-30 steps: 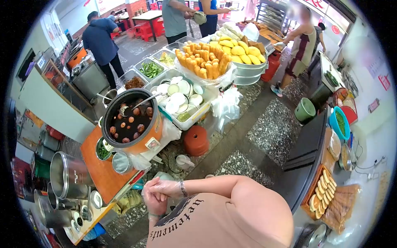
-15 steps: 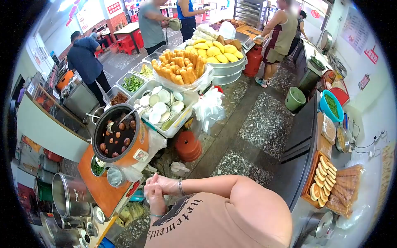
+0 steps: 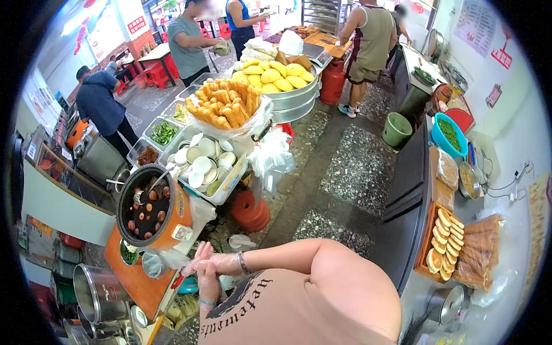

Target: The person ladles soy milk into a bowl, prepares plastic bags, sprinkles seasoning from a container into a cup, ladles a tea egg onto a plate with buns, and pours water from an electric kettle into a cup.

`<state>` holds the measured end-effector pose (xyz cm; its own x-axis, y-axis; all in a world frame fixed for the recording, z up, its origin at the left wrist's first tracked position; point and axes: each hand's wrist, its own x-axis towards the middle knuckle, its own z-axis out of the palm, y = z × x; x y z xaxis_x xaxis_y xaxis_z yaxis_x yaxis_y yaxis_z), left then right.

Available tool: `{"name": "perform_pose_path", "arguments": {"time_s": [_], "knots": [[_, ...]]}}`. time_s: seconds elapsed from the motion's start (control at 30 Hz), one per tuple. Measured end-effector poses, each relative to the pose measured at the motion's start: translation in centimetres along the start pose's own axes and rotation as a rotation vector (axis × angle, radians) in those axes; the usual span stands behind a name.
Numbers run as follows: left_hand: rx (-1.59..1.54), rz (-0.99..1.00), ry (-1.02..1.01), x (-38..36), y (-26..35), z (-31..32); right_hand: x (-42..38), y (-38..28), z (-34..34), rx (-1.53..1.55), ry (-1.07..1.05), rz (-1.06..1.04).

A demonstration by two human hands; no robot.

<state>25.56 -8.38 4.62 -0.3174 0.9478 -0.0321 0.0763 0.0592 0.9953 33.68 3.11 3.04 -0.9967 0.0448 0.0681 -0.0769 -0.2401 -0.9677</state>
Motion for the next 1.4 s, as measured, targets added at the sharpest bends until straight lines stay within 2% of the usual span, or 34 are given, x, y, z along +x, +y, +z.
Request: {"name": "perform_pose_path", "arguments": {"time_s": [0.07, 0.1, 0.13, 0.2, 0.23, 0.37, 0.53, 0.57, 0.63, 0.7, 0.73, 0.77, 0.8, 0.83, 0.87, 0.93, 0.97, 1.0, 1.03, 1.07, 1.17, 1.23, 1.27, 1.33, 1.37, 1.4], "knots": [[-0.007, 0.0, -0.038, 0.3, 0.6, -0.1, 0.5, 0.2, -0.7, -0.059, -0.149, -0.027], [0.026, 0.063, 0.02, 0.7, 1.4, 0.4, 0.3, -0.9, -0.3, -0.196, -0.102, -0.156], [0.027, 0.066, 0.03, 0.9, 2.2, 0.7, 0.8, 0.5, -0.4, -0.198, -0.113, -0.156], [0.374, 0.177, 0.144, 1.2, 3.1, 1.1, 1.7, 3.3, -0.4, -0.472, -0.001, -0.33], [0.376, 0.178, 0.149, 1.2, 3.2, 1.3, 1.7, 3.7, 0.2, -0.315, -0.001, -0.303], [0.29, 0.184, 0.291, 1.0, 3.1, 1.9, 1.8, 3.1, 0.8, -0.454, 0.119, -0.47], [0.31, 0.21, 0.279, 0.7, 2.9, 1.0, 0.9, 0.2, 0.7, -0.39, -0.013, -0.298], [0.324, 0.176, 0.211, 0.6, 3.0, 0.9, 0.8, -0.6, 0.6, -0.387, -0.015, -0.295], [0.336, 0.136, 0.14, 0.4, 2.9, 0.4, 0.4, -2.2, 0.8, 0.033, 0.002, 0.152], [0.057, -0.028, -0.047, 0.4, 2.2, 0.1, 0.1, -0.5, 0.0, 0.087, 0.0, 0.166], [0.05, -0.034, -0.034, 0.5, 1.9, 0.3, -0.2, 0.5, -0.2, 0.137, -0.006, 0.18], [0.066, -0.036, -0.063, 0.7, 1.8, 0.7, -1.3, -2.9, 0.2, 0.115, -0.023, 0.218], [0.084, -0.035, -0.096, 1.0, 1.6, 0.8, -1.2, -2.0, 0.0, 0.186, 0.014, 0.256], [0.081, -0.037, -0.085, 1.5, 1.1, 0.9, -1.4, -1.6, -0.4, 0.003, 0.061, 0.181], [0.12, -0.009, -0.086, 2.1, 0.2, 0.9, -1.6, -1.4, -0.7, -0.178, 0.108, 0.103], [0.184, 0.015, -0.028, 1.7, -1.5, 0.6, -1.2, 1.8, -1.4, -0.1, 0.227, 0.031], [0.361, 0.093, 0.032, 1.8, -1.5, -0.1, -0.9, 2.0, -2.4, -0.366, 0.33, 0.046], [0.548, 0.123, 0.117, 1.3, -1.6, -1.3, -0.5, 5.0, -2.8, -0.009, 0.42, 0.034], [0.381, 0.033, 0.19, 0.3, -2.2, -2.2, -0.2, 3.1, -2.8, -0.247, 0.38, 0.148], [0.207, -0.023, 0.305, -0.6, -3.1, -3.3, 0.0, 3.1, -2.7, -0.042, 0.307, 0.355], [0.254, -0.289, 0.572, -7.6, -7.0, -5.6, 2.4, 6.3, -1.3, -0.082, -0.005, 0.54], [0.222, -0.465, 0.724, -13.9, -8.3, -4.6, 4.2, 7.9, 1.5, -0.102, -0.227, 0.643], [0.244, -0.542, 0.77, -17.3, -9.8, -4.4, 5.6, 9.0, 3.4, -0.211, -0.387, 0.703], [0.273, -0.66, 0.922, -24.3, -12.8, -3.2, 7.5, 11.6, 8.1, -0.328, -0.599, 0.762], [0.325, -0.744, 0.988, -27.4, -13.8, -2.4, 8.6, 13.4, 10.3, -0.381, -0.727, 0.684], [0.278, -0.743, 1.15, -31.6, -14.4, -2.0, 9.8, 14.4, 14.8, -0.438, -0.843, 0.604]]}}
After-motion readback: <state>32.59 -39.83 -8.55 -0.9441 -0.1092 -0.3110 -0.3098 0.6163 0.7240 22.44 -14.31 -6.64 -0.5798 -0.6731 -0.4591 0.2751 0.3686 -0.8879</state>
